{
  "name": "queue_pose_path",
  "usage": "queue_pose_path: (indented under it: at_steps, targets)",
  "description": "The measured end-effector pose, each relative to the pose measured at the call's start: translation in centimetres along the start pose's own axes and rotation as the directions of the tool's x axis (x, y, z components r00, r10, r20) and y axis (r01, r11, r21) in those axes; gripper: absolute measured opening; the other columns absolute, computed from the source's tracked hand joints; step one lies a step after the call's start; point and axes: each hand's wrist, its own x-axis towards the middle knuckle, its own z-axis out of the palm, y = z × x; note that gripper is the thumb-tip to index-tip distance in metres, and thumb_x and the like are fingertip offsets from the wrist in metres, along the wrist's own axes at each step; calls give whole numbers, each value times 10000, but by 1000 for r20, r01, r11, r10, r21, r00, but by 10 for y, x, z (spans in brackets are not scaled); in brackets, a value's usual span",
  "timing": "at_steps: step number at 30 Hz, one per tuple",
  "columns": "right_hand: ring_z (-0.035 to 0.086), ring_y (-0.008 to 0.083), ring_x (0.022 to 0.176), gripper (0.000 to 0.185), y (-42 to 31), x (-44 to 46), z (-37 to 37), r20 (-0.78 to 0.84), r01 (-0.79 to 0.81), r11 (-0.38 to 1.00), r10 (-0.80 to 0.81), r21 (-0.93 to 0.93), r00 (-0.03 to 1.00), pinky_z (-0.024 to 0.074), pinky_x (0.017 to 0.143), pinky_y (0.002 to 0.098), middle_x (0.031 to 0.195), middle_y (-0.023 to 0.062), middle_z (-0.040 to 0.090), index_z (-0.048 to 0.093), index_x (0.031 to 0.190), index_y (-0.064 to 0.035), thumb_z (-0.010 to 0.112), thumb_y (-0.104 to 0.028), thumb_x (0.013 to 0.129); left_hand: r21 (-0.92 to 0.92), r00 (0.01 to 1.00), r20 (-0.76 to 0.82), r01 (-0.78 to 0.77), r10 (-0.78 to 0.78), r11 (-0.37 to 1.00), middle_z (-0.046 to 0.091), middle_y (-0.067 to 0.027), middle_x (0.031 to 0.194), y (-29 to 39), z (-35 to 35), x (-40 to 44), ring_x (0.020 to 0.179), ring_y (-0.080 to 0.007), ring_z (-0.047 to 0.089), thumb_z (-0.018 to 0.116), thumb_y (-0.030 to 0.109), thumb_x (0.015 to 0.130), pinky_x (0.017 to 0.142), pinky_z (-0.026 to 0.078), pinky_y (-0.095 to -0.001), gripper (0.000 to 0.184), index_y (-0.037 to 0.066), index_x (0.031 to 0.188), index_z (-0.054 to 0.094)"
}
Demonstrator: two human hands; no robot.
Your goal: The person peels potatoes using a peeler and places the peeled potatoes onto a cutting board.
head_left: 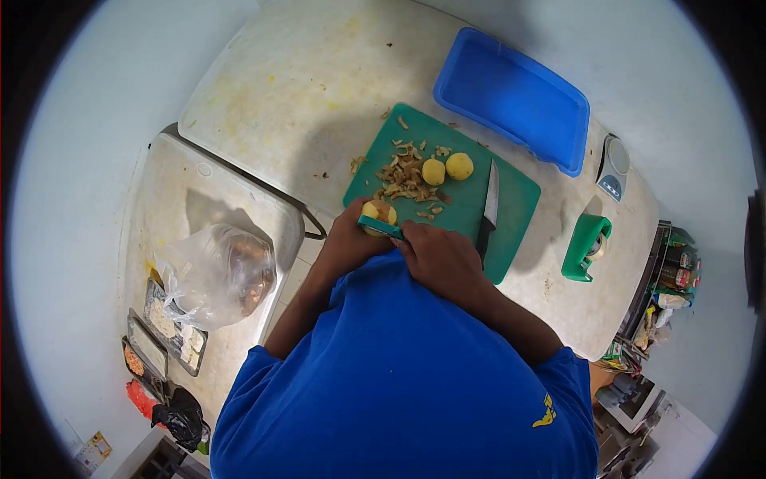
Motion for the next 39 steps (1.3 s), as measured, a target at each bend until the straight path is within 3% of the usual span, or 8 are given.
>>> queue_pose_path:
  at_steps: [8,14,17,20,26,32,35,39]
  targets:
    - [648,411,762,277,8,-1,2,-75,6,1000,-8,-20,997,500,666,514,834,195,667,555,963,-17,495,-287,982,143,998,-11,70,-69,987,667,-185,1043,19,-1,-6,992,-305,658,811,258,640,849,511,-385,634,4,1165,562]
    - [641,405,736,296,74,15,-4,-143,-209,969,190,-132,971,478,633,508,737,204,637,550,948,-3,506,-294,984,75,998,36,-44,41,996,643,-127,1052,38,-12,-26,972,-221,638,810,159,659,861,507,-333,630,41,1210,526]
    - [649,405,780,301,61,10,-23,-37,-186,981,185,-46,982,490,668,522,803,208,652,564,998,-12,495,-305,986,61,998,-16,-54,55,997,647,-178,1046,29,-8,-19,979,-298,648,802,212,638,853,513,-388,646,23,1190,525]
    - [615,419,720,274,37,-1,-27,-121,12,993,2,113,993,454,631,505,762,228,621,555,947,5,541,-268,968,74,1000,-17,-7,9,997,655,-186,1063,32,-8,-17,998,-304,657,801,219,649,851,518,-382,644,16,1195,525]
    - [620,415,770,261,15,-9,-13,-100,137,989,-130,62,986,465,665,503,813,213,637,567,940,-8,548,-267,954,19,1000,7,10,-10,1000,671,-194,1064,17,-3,-8,1007,-300,668,796,226,671,852,521,-375,627,4,1192,528]
    - [631,404,781,262,6,-9,-25,-46,51,998,-50,33,998,471,670,507,820,210,643,568,939,-19,536,-278,963,36,998,57,10,-13,999,674,-167,1054,25,-4,-10,1004,-274,666,795,194,677,853,518,-359,615,17,1201,525]
    - [640,397,786,278,41,8,-22,-116,-160,981,148,-106,982,476,670,507,818,208,646,568,952,-15,541,-291,962,-32,985,155,-70,74,997,665,-150,1057,36,-9,-22,993,-248,658,804,176,665,854,512,-345,638,21,1211,513]
    - [619,360,694,295,85,18,-14,-125,-133,991,132,-1,983,470,643,456,776,185,639,585,990,-12,591,-302,941,-29,991,100,-88,90,996,648,-148,1071,45,-13,-27,994,-240,646,812,169,654,862,507,-350,664,24,1223,501]
